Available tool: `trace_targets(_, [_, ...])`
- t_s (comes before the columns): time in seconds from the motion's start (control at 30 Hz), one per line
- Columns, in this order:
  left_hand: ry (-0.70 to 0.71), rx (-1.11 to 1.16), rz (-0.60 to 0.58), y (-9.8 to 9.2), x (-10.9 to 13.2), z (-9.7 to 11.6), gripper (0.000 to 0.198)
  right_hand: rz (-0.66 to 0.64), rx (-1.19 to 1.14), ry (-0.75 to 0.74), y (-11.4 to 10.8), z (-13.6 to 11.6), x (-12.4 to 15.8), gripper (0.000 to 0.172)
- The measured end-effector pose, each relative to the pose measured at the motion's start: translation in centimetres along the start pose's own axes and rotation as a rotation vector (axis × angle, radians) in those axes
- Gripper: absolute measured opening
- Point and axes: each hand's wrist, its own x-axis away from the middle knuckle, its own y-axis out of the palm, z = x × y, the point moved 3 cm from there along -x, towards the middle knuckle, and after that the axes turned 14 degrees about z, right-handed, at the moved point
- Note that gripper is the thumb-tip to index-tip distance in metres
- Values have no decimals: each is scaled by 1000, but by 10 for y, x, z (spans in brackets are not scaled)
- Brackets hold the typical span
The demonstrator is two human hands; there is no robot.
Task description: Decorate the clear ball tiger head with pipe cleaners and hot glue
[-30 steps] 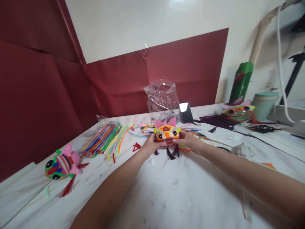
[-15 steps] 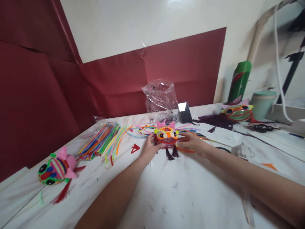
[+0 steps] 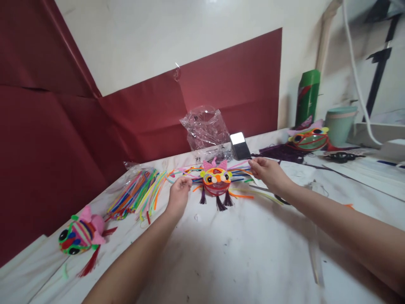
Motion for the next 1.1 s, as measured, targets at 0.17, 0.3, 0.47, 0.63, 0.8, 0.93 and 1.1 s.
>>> trace_targets(0.17, [-110, -158, -171, -23, 44, -2, 21, 67, 11, -1, -5, 11, -12, 43])
trace_targets(0.3, [-101, -210, -86, -43, 51, -15, 27, 83, 27, 25, -7, 24, -17, 30])
trace_targets(0.47, [-24, -247, 49, -61, 49, -28, 28, 75, 72, 77, -9, 31, -17, 25])
trace_targets(0.63, [-34, -294, 0, -58, 39, -26, 33, 36, 95, 117, -13, 26, -19, 23])
trace_targets(0.8, [12, -344, -128, -12, -1, -23, 31, -179, 164, 169, 9, 28, 0, 17])
trace_targets(0.93, [48, -258, -206, 34, -27, -33, 81, -261, 184, 159, 29, 31, 20, 25])
trace_targets(1.1, [-20, -55, -370, 66, -18, -49, 109, -339, 247, 175, 36, 34, 37, 33])
